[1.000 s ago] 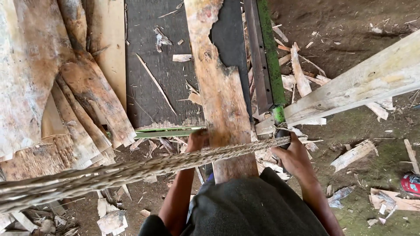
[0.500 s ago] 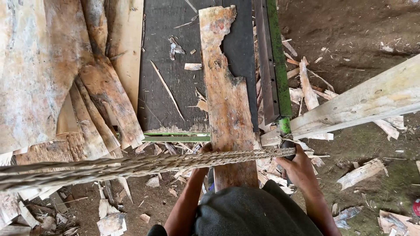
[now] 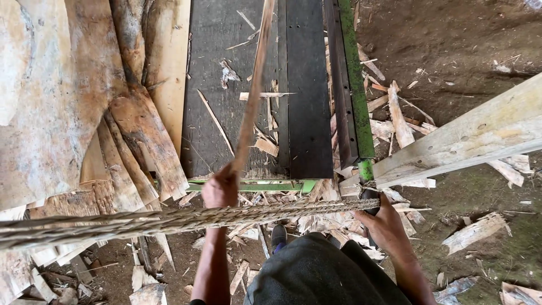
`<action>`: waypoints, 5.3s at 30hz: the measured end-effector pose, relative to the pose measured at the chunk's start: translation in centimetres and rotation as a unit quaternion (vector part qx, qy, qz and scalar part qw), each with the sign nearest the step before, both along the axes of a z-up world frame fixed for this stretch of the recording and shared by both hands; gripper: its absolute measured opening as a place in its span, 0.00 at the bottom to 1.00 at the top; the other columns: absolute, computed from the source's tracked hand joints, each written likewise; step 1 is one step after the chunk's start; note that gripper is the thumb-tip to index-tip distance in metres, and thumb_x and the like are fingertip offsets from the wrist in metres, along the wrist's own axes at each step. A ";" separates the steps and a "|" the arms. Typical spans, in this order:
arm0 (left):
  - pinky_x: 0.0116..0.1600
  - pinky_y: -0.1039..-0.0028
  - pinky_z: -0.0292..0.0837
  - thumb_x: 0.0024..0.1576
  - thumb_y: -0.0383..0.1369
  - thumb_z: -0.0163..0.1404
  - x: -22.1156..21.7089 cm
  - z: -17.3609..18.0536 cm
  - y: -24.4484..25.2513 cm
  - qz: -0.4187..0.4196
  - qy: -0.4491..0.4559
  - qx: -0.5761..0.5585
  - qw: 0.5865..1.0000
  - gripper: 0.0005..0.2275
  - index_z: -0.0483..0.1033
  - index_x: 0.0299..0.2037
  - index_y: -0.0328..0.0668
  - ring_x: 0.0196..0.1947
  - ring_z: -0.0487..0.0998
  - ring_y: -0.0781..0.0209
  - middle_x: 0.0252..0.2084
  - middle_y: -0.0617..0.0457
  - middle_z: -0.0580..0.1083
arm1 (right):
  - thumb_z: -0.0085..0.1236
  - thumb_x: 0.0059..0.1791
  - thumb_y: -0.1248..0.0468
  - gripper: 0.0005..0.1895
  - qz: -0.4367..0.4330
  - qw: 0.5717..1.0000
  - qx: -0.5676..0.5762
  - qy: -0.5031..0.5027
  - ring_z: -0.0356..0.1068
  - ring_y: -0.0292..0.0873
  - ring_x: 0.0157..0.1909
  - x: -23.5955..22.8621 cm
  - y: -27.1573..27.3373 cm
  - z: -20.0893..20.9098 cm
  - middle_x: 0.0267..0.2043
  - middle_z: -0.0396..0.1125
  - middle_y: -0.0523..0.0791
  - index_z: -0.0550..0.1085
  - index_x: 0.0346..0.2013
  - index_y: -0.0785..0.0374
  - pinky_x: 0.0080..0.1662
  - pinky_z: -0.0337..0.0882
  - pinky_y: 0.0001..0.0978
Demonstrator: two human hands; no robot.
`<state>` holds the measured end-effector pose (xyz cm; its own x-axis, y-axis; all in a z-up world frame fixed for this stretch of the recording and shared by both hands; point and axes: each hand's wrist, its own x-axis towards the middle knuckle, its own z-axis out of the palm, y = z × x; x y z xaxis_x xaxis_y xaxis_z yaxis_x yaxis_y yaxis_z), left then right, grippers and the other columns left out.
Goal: Trimming and sorting pieces of wood bark or veneer using a manual lever-operated cutter.
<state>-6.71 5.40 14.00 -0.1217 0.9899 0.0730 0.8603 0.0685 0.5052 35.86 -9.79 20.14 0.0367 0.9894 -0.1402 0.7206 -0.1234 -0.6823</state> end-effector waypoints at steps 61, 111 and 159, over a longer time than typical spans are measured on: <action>0.39 0.56 0.87 0.60 0.18 0.50 -11.8 4.7 13.6 0.217 -0.733 0.157 0.625 0.22 0.66 0.65 0.44 0.39 0.83 0.50 0.48 0.41 0.78 | 0.64 0.42 0.61 0.40 -0.096 0.988 -0.116 0.036 0.69 0.40 0.23 -0.1 0.1 1.2 0.37 0.70 0.51 0.58 0.66 0.65 0.22 0.77 0.34; 0.31 0.69 0.82 0.59 0.21 0.53 -6.9 4.4 23.6 0.087 -0.634 -0.013 0.769 0.17 0.69 0.58 0.33 0.36 0.84 0.52 0.47 0.39 0.78 | 0.58 0.44 0.70 0.29 -0.005 0.988 -0.021 -0.153 0.67 0.35 0.22 -0.4 0.2 1.3 0.52 0.65 0.57 0.66 0.60 0.59 0.19 0.70 0.22; 0.11 0.86 0.60 0.63 0.25 0.36 20.1 -13.6 10.4 -0.008 -0.383 -0.073 0.921 0.25 0.55 0.73 0.47 0.11 0.58 0.78 0.63 0.41 0.70 | 0.58 0.45 0.66 0.34 -0.117 0.982 -0.138 -0.062 0.74 0.43 0.31 -0.5 0.2 3.1 0.43 0.71 0.53 0.58 0.64 0.64 0.32 0.82 0.36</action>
<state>13.36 15.84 0.43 -0.0678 0.9842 -0.1633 0.2577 0.1754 0.9502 35.37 -9.58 23.25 0.2921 0.8769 -0.3817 0.7259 -0.4631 -0.5085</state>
